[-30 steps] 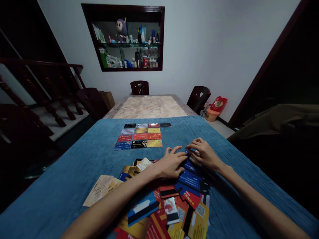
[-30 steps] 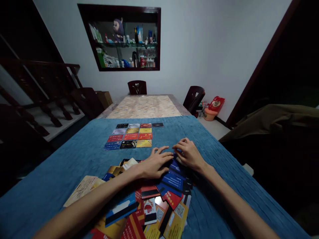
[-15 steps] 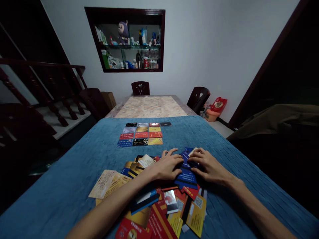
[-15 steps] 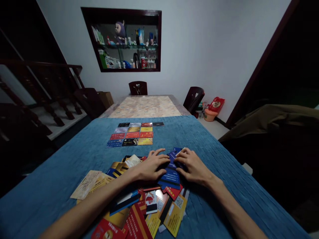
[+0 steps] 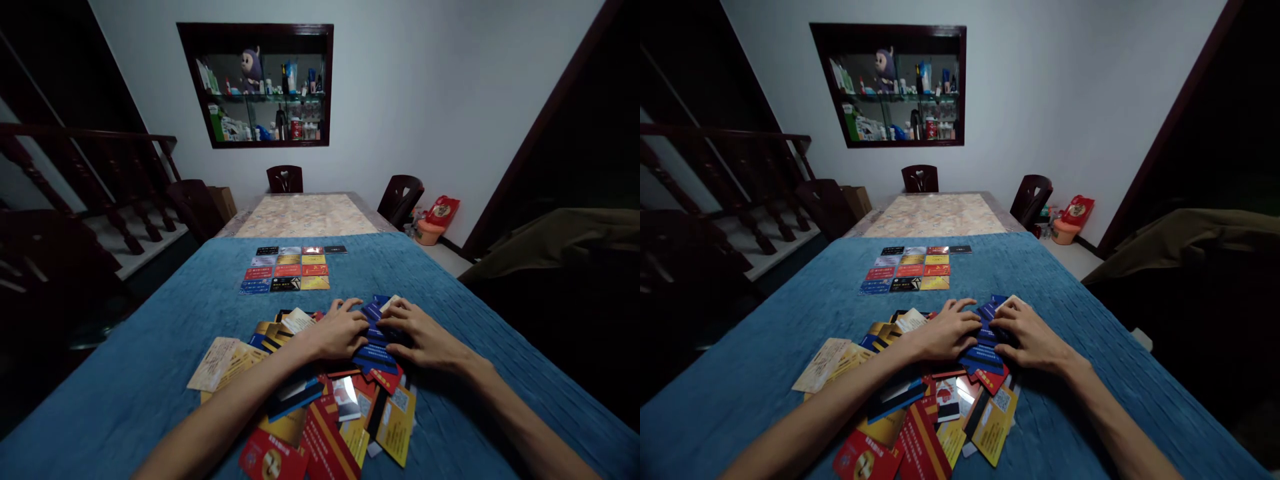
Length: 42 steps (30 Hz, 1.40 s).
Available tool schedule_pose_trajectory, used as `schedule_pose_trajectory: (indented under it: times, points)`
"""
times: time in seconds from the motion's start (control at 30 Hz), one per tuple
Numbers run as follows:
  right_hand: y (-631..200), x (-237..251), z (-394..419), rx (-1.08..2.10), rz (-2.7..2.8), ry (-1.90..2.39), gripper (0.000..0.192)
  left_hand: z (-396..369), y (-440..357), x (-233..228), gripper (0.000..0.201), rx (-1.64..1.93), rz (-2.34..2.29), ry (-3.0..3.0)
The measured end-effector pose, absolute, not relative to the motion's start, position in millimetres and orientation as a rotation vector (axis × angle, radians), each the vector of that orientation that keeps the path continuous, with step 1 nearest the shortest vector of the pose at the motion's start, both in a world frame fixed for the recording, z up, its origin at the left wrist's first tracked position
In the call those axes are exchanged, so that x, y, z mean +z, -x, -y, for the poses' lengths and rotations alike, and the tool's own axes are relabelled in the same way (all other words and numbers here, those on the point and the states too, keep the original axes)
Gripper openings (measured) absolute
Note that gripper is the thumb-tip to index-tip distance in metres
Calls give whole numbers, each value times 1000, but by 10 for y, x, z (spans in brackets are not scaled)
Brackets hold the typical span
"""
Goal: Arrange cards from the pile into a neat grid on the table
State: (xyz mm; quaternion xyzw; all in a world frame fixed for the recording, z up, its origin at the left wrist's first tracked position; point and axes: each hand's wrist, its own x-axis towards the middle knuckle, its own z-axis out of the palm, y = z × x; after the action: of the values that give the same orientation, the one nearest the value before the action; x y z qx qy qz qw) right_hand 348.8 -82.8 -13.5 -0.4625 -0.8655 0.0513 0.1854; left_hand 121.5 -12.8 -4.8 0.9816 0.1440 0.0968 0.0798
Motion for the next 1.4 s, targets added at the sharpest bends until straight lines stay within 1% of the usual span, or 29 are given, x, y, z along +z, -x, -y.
schedule_pose_trajectory:
  times: [0.23, 0.47, 0.6, 0.77, 0.93, 1.13, 1.4]
  points:
    - [-3457, -60, 864, 119, 2421, 1225, 15, 68, -1196, -43, 21, 309, -274, -3051]
    - [-3455, -29, 879, 53, 2363, 1244, 24, 16, -1185, 39, 30, 452, -289, -3041]
    - [-3492, -82, 844, 42, 2255, 1295, 20, -50, -1179, 11, 25, 589, -386, -2895]
    - [-3527, -154, 795, 121, 2189, 1349, 20, -138, -1169, -75, 26, 693, -464, -2735]
    - [-3518, -210, 772, 158, 2134, 1382, 17, -149, -1164, -81, 30, 705, -469, -2673]
    - [-3473, -291, 746, 224, 2063, 1328, 21, -131, -1157, -61, 32, 695, -476, -2673]
    - [-3413, -308, 746, 93, 1964, 1321, 17, -139, -1145, -45, 29, 737, -503, -2655]
